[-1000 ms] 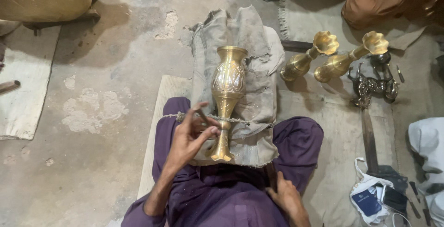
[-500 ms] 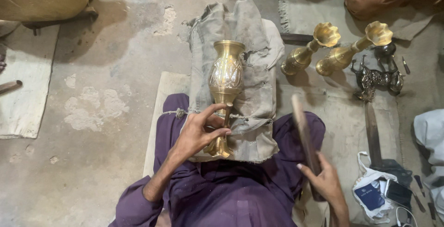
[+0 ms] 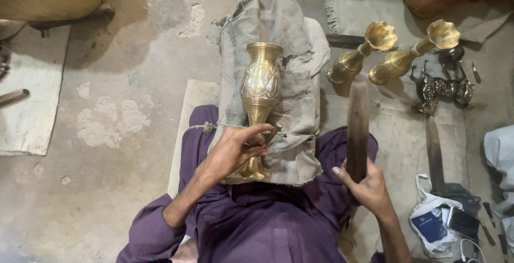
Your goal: The person sits on the floor holding a punch against the base of an engraved brass vase and repeatedly strikes the punch with a wooden mallet, working the metal surface. Finished brass vases and figurines lie on the floor beside the work area.
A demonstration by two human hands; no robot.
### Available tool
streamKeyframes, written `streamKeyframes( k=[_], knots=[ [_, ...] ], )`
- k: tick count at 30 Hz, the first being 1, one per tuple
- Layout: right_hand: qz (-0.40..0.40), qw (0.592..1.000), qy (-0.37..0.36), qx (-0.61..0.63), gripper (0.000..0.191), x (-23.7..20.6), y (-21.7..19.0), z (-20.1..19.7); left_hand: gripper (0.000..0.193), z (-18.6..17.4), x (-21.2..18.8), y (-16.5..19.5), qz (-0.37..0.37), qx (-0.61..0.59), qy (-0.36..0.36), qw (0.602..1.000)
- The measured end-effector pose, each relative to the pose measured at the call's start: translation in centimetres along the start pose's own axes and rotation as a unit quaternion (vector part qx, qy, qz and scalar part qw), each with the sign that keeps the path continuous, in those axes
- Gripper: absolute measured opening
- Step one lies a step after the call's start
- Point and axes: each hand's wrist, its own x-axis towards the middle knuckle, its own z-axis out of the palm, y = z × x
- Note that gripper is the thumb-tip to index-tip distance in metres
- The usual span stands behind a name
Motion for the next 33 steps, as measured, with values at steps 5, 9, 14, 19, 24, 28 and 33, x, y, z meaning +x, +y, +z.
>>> streamKeyframes(
  k=[5, 9, 14, 19, 24, 28, 33],
  knots=[
    [-0.070, 0.997, -0.006, -0.017, 0.034, 1.7, -1.7, -0.3, 0.055, 0.1, 0.2, 0.6, 0.009, 0.038, 0.000, 0.999],
    [-0.114, 0.993, -0.026, -0.035, 0.041, 2.8, -3.6, -0.3, 0.055, 0.2, 0.2, 0.6, 0.027, 0.050, 0.005, 0.998],
    [-0.036, 0.988, -0.053, -0.142, 0.040, 3.7, -6.0, -0.2, 0.054, 0.2, 0.1, 0.6, 0.029, 0.052, 0.009, 0.998],
    [-0.155, 0.969, -0.051, -0.184, 0.046, 3.9, -7.6, -0.4, 0.054, 0.4, 0.0, 0.5, 0.017, 0.034, 0.018, 0.999],
    [-0.181, 0.965, -0.049, -0.182, 0.057, 4.1, -8.0, -0.7, 0.052, 0.6, 0.0, 0.0, 0.020, 0.030, 0.018, 0.999],
    [-0.191, 0.950, -0.043, -0.242, 0.068, 4.0, -7.7, -1.1, 0.051, 0.9, 0.0, -0.3, 0.041, 0.027, 0.030, 0.998],
    [-0.183, 0.959, -0.049, -0.209, 0.065, 4.0, -7.3, -1.1, 0.052, 1.0, -0.3, -0.3, 0.012, 0.035, 0.037, 0.999]
  ],
)
